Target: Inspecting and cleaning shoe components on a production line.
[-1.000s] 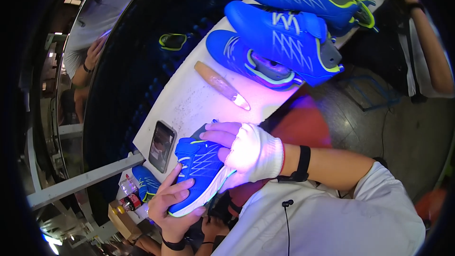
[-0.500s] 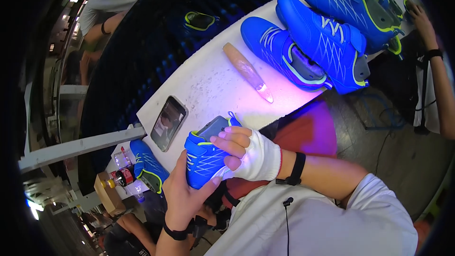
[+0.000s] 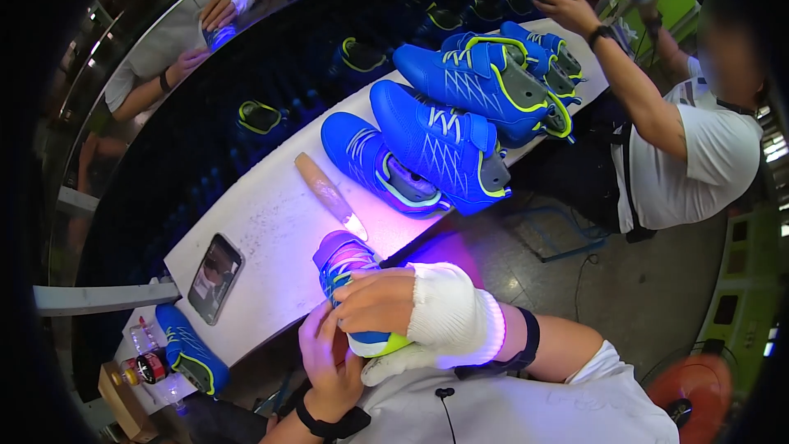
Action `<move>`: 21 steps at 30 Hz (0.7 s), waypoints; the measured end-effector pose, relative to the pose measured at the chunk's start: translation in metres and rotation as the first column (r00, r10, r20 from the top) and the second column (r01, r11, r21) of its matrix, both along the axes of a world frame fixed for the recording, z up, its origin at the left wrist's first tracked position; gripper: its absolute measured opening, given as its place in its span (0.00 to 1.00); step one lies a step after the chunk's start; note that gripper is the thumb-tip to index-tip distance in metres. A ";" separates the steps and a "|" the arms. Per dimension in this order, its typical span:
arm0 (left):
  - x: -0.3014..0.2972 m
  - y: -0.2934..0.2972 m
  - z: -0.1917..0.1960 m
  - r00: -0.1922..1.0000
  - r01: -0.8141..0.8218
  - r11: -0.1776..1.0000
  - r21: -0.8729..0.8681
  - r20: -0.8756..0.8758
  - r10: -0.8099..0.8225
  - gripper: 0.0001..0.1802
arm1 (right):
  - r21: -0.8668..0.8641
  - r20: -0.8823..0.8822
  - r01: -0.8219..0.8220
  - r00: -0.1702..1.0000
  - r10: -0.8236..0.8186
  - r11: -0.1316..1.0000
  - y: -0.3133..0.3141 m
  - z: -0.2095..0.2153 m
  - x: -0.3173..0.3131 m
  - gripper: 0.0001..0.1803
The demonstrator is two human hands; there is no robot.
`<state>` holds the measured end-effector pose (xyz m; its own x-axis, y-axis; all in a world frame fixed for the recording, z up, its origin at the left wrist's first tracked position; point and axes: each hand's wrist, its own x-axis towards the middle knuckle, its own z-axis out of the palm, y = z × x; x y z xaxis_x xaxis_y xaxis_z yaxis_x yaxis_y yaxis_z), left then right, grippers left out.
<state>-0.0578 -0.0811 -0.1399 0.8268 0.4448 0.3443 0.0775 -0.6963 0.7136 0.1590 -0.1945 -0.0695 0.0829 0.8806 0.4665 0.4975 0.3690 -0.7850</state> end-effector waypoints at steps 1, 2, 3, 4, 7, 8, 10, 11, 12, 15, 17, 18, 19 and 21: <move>0.001 0.002 -0.006 0.998 -0.001 0.999 -0.054 0.068 0.004 0.30 | 0.006 -0.009 0.015 1.000 -0.015 1.000 -0.002 -0.002 -0.001 0.30; 0.002 0.003 -0.010 0.991 -0.001 0.994 -0.106 0.133 0.016 0.27 | 0.013 -0.020 0.028 0.999 -0.028 1.000 -0.003 -0.003 -0.004 0.31; 0.008 0.003 -0.009 0.990 -0.010 0.993 -0.121 0.135 0.027 0.27 | -0.002 -0.018 0.019 1.000 -0.019 1.000 -0.006 0.000 -0.007 0.31; 0.018 0.007 -0.008 0.986 0.009 0.989 -0.145 0.169 0.016 0.26 | -0.032 -0.043 0.047 0.998 -0.049 0.998 -0.006 0.004 -0.007 0.30; 0.034 0.006 0.002 0.974 0.037 0.988 -0.150 0.227 -0.002 0.26 | -0.142 -0.078 0.070 0.994 -0.081 0.987 -0.011 0.010 -0.003 0.34; 0.038 0.003 0.004 0.964 0.055 0.989 -0.136 0.266 -0.017 0.25 | -0.138 -0.084 0.091 0.991 -0.103 0.986 -0.010 0.011 0.000 0.35; 0.043 0.002 0.003 0.956 0.070 0.992 -0.109 0.290 -0.036 0.24 | -0.151 -0.146 0.117 0.979 -0.139 0.982 -0.011 0.009 0.007 0.35; 0.047 0.007 0.005 0.956 0.078 0.991 -0.112 0.290 -0.042 0.24 | -0.154 -0.146 0.124 0.978 -0.147 0.980 -0.011 0.003 0.012 0.35; 0.055 0.013 0.011 0.960 0.085 0.993 -0.086 0.275 -0.059 0.25 | -0.079 -0.211 0.087 0.972 -0.102 0.993 -0.011 -0.004 0.018 0.34; 0.067 0.015 0.009 0.962 0.119 0.985 -0.124 0.262 -0.083 0.27 | -0.020 -0.291 0.074 0.954 -0.076 0.997 -0.018 -0.011 0.027 0.32; 0.073 0.012 0.012 0.972 0.079 0.972 -0.221 0.231 -0.027 0.28 | 0.031 -0.385 0.146 0.915 -0.123 0.989 -0.026 -0.025 0.026 0.28; 0.074 0.013 0.010 0.977 0.090 0.977 -0.194 0.205 -0.049 0.29 | 0.040 -0.360 0.178 0.920 -0.152 0.983 -0.029 -0.032 0.028 0.26; 0.075 0.014 0.012 0.973 0.101 0.974 -0.204 0.222 -0.054 0.29 | 0.032 -0.343 0.185 0.925 -0.163 0.982 -0.035 -0.028 0.034 0.26; 0.071 0.021 0.018 0.998 0.049 0.988 -0.146 0.041 -0.044 0.29 | -0.113 -0.053 0.228 0.971 -0.235 0.967 -0.047 -0.019 0.046 0.27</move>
<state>0.0135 -0.0599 -0.1219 0.8356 0.4542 0.3091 0.0189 -0.5860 0.8101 0.2047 -0.2411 -0.0889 0.3172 0.8777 0.3593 0.5061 0.1638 -0.8468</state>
